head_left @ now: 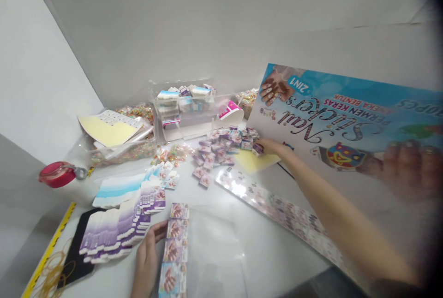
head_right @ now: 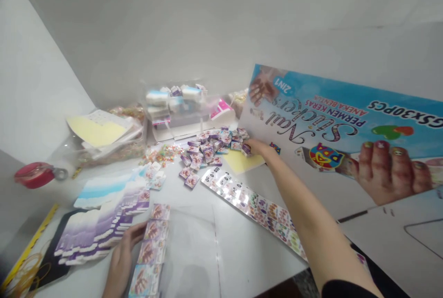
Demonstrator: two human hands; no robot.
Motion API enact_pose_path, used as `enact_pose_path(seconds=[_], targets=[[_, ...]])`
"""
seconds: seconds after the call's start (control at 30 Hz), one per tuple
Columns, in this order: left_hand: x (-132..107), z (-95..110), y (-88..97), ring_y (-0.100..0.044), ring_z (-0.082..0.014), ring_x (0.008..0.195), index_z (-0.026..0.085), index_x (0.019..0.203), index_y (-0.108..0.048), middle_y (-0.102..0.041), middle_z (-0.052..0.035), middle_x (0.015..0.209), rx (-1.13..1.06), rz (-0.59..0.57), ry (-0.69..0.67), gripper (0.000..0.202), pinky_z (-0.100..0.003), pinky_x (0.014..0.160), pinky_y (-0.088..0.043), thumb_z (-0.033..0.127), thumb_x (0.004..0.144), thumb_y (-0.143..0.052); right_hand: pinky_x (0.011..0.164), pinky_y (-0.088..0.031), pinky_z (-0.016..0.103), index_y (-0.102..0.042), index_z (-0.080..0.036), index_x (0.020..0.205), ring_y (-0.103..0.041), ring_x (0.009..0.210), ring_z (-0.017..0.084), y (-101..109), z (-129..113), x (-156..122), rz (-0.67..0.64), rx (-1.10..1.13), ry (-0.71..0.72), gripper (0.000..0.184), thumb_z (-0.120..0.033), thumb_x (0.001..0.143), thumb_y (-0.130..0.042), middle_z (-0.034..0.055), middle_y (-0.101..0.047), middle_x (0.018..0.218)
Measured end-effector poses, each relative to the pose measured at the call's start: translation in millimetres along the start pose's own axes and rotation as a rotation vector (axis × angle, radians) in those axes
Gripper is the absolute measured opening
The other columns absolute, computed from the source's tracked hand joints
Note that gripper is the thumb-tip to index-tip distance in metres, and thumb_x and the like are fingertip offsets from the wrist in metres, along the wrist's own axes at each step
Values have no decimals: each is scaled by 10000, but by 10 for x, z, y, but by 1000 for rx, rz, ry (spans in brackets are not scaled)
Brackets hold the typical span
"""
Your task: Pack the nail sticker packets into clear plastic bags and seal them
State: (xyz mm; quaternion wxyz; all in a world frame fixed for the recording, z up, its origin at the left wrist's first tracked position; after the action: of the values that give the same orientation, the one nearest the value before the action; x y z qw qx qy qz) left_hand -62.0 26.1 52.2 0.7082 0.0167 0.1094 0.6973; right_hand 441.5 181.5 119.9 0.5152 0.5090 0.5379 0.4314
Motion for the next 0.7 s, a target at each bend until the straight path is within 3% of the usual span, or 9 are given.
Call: enact_pose_path(seconds=[0.1, 0.2, 0.3, 0.37, 0.43, 0.5, 0.6, 0.7], targets=[[-2, 1, 0, -635, -257, 1011, 184, 1017, -656, -688, -99, 1086, -9, -4, -3, 610, -392, 933, -474, 654, 850, -306, 746, -511, 326, -596, -145, 1048, -603, 840, 146, 36, -6, -92, -71, -56, -44, 227, -310, 904, -533, 44, -618, 1006], [7, -18, -5, -635, -255, 1005, 175, 1011, -653, -688, -105, 1078, -18, -9, -14, 591, -390, 928, -474, 638, 855, -321, 680, -473, 289, -592, -137, 993, -586, 779, 139, 192, -129, -261, -40, -100, -115, 195, -282, 863, -585, 43, -612, 933], [9, -33, -19, -638, -249, 1000, 170, 1015, -648, -685, -109, 1080, -33, -18, -22, 578, -390, 929, -472, 615, 872, -308, 591, -369, 258, -587, -124, 908, -570, 738, 159, 382, -469, -546, 47, -94, -134, 134, -225, 821, -583, 104, -618, 882], [2, -24, -24, -640, -246, 992, 173, 1011, -649, -687, -108, 1073, -29, -17, -31, 569, -388, 923, -474, 605, 879, -303, 547, -310, 241, -581, -152, 856, -555, 654, 140, 404, -806, -836, 53, -41, -81, 115, -256, 815, -557, 82, -625, 803], [-11, 2, -27, -645, -243, 977, 175, 1000, -654, -692, -105, 1053, -15, -12, -46, 561, -384, 910, -481, 599, 881, -306, 537, -289, 215, -578, -200, 787, -537, 612, 113, 282, -1207, -1194, -4, 45, 44, 97, -297, 782, -579, 15, -623, 745], [-27, 35, -33, -648, -242, 962, 174, 1000, -657, -695, -103, 1044, -1, -10, -59, 560, -382, 896, -488, 594, 882, -307, 525, -259, 219, -560, -205, 699, -517, 606, 120, -12, -1653, -1585, -171, 169, 245, 71, -246, 716, -614, -1, -610, 705], [-51, 72, -41, -647, -246, 962, 170, 1002, -659, -695, -106, 1043, 17, -11, -69, 554, -386, 897, -486, 588, 881, -316, 514, -219, 229, -568, -212, 706, -508, 604, 128, -506, -2083, -1980, -301, 170, 280, 91, -167, 646, -619, -6, -598, 711], [-66, 82, -33, -647, -253, 954, 170, 984, -659, -699, -105, 1023, 24, 2, -79, 550, -390, 889, -488, 597, 871, -331, 511, -217, 231, -556, -209, 798, -504, 594, 118, -797, -2362, -2023, -209, 212, 200, 165, -129, 654, -568, 12, -587, 837]])
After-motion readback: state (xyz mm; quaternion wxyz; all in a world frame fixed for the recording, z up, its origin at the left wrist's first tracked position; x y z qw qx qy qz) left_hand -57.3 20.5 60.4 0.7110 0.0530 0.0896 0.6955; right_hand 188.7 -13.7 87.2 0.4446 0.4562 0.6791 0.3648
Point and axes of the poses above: each hand's wrist, its own x-axis towards the middle knuckle, its own y-axis out of the back of the hand, z = x × y, the point moved 7 cm from there along x, towards the middle knuckle
